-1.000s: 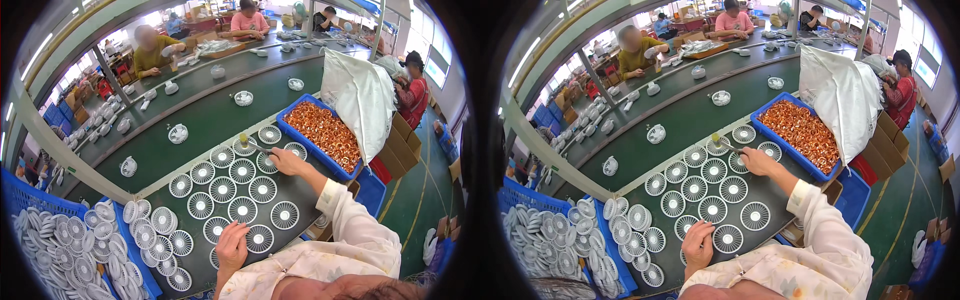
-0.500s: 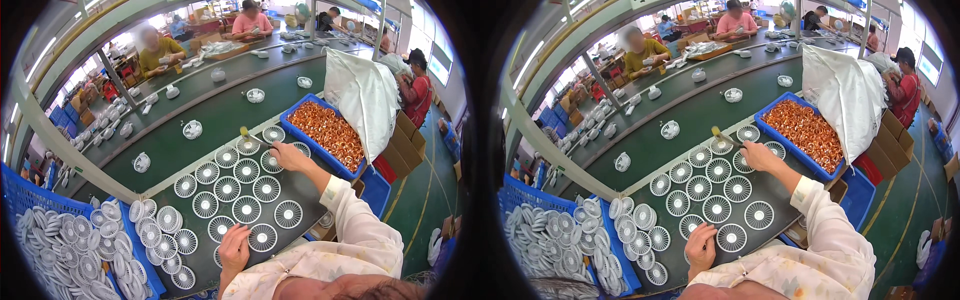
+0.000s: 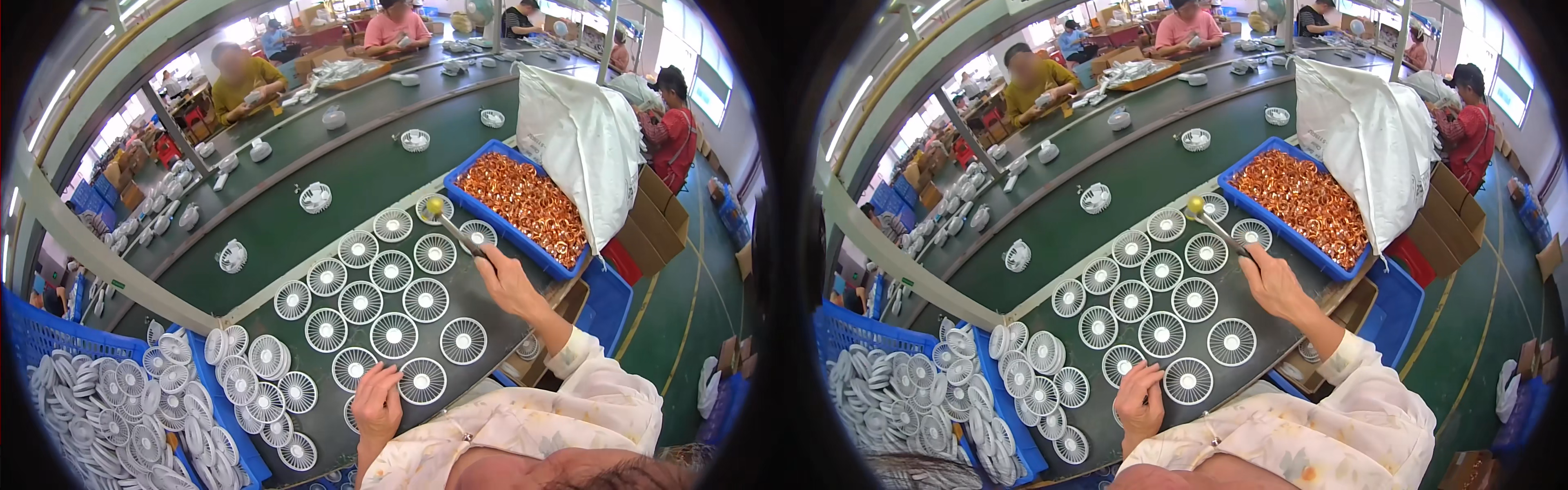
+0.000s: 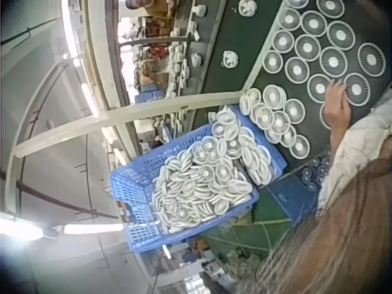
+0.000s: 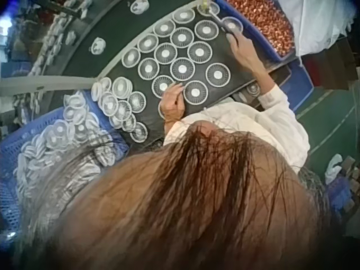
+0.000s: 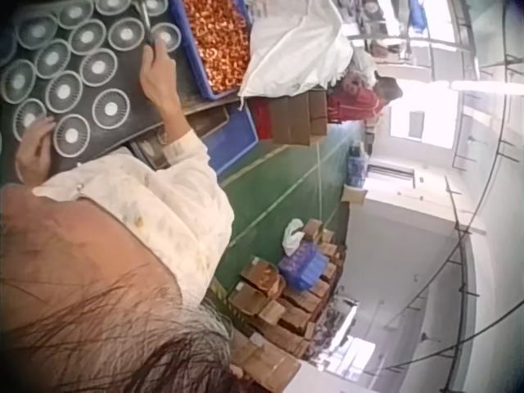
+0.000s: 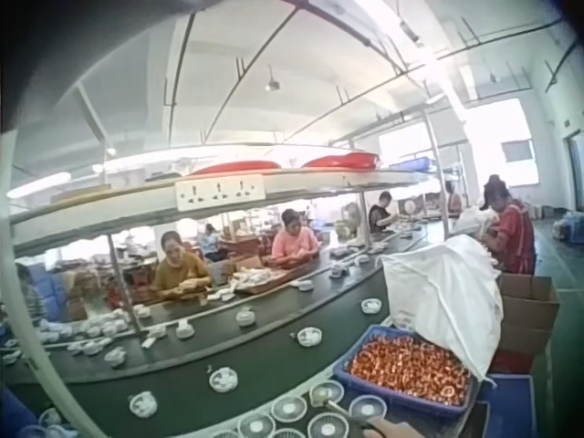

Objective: The person taps metal rings into fan grilles on a table using a small mallet, stacks the assembled grilles into a box, and fits metal rings from a tray onto fan grilles by hand.

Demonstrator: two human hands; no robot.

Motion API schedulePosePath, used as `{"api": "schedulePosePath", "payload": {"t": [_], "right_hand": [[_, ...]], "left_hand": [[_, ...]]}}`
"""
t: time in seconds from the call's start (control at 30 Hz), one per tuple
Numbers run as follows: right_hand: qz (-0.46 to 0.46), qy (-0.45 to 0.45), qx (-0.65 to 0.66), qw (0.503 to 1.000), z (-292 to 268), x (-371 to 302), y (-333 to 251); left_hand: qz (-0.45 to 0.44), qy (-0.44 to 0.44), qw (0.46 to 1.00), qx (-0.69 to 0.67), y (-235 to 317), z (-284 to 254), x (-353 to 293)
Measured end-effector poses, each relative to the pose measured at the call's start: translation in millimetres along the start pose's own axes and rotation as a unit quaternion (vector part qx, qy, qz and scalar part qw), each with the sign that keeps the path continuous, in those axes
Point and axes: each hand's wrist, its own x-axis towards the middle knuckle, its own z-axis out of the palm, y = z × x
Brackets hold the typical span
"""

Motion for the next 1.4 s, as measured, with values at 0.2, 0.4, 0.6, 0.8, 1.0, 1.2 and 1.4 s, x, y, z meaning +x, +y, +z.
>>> {"api": "schedulePosePath", "payload": {"t": [0.2, 0.4, 0.6, 0.8, 1.0, 1.2, 1.4], "right_hand": [[0.039, -0.078, -0.083, 0.993, 4, -3, 36], [0.028, -0.042, -0.112, 0.992, 9, 2, 30], [0.029, -0.124, -0.051, 0.991, 7, 7, 5], [-0.070, -0.135, 0.011, 0.988, 35, 49, -40], [-0.129, -0.097, 0.034, 0.986, 71, 80, -52], [-0.122, -0.166, -0.126, 0.970, 99, 114, -27], [-0.156, -0.113, -0.056, 0.980, 86, 98, -56]], "left_hand": [[0.020, -0.094, 0.995, -0.001, 11, 9, 12], [-0.001, -0.211, 0.976, 0.055, 17, 0, 3], [-0.009, -0.261, 0.962, 0.084, 13, 0, -2], [0.001, -0.262, 0.963, 0.071, 16, 2, 4], [-0.015, -0.209, 0.974, 0.083, 2, -16, 16], [0.005, -0.249, 0.966, 0.063, -7, -11, 13], [0.009, -0.222, 0.973, 0.055, -17, -13, 3]]}}
